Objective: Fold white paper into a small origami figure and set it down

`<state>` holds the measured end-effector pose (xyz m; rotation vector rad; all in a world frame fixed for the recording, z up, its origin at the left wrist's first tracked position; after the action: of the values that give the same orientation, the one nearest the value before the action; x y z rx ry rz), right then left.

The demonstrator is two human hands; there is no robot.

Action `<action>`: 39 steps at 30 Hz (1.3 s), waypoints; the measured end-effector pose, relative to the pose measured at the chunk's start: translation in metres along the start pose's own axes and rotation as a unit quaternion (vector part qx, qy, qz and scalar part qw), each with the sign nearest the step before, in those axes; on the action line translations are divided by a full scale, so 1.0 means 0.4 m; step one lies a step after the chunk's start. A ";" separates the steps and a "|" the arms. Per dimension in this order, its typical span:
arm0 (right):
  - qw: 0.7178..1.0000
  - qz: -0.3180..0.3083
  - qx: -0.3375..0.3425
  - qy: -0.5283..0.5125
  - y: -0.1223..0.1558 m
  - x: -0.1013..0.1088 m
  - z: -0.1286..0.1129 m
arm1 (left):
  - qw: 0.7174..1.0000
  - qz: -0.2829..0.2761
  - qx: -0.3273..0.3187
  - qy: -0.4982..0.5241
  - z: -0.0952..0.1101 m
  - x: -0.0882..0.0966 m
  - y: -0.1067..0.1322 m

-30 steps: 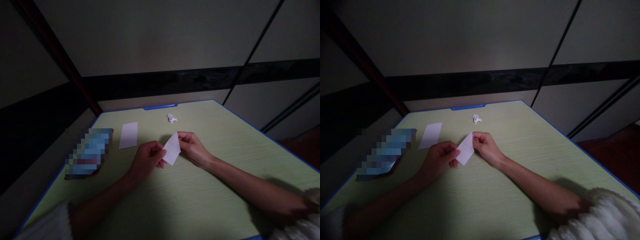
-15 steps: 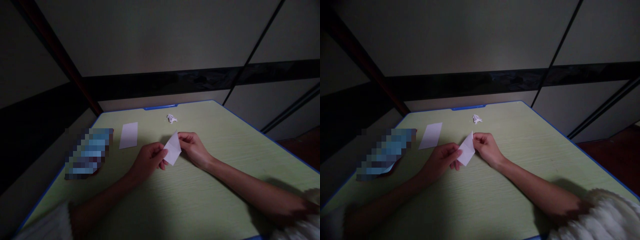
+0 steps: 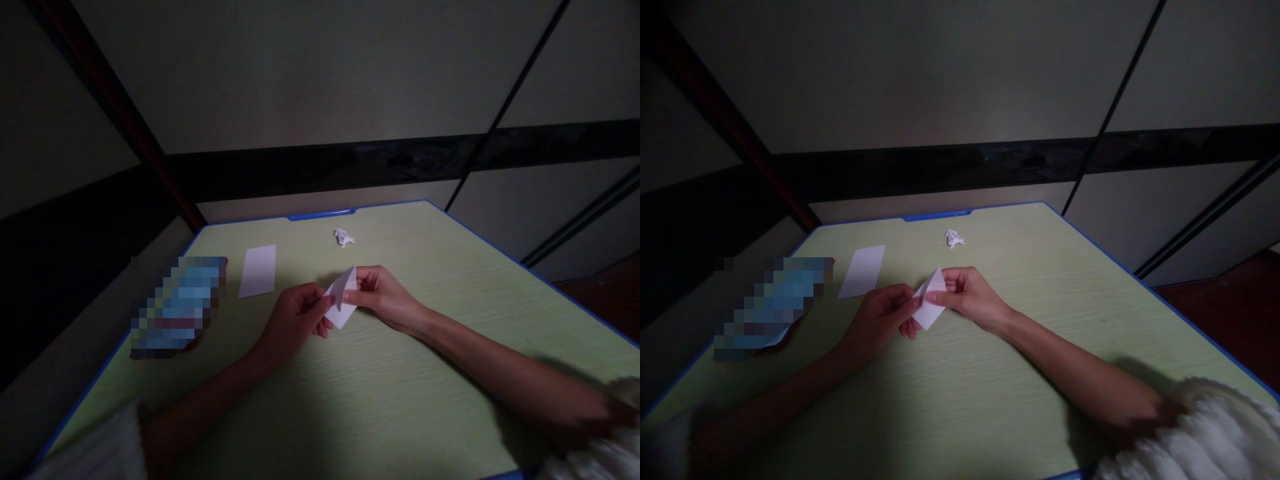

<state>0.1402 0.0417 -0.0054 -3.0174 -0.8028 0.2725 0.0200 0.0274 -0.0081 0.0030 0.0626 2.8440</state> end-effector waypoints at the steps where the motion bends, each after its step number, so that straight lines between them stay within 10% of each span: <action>1: 1.000 0.001 -0.002 0.006 0.000 -0.001 0.000 | 1.000 -0.001 0.001 0.001 0.000 0.000 0.000; 17: 0.993 0.051 -0.028 0.106 0.006 0.000 -0.007 | 0.995 -0.083 -0.007 0.053 0.005 -0.004 0.004; 39: 0.983 0.056 0.019 0.175 0.005 -0.014 -0.008 | 0.999 -0.047 0.024 0.013 -0.003 -0.006 -0.005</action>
<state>0.1368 0.0374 -0.0013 -2.9501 -0.5901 -0.2357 0.0227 0.0285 -0.0095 -0.0263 0.1333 2.7482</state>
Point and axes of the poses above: each hand's wrist, its own y-axis away from the middle knuckle, its own x-axis out of the back of the hand, z = x × y, the point moved 4 cm from there along -y, towards the middle knuckle, and after that the axes turned 7 degrees about y, right-handed, at the moved point
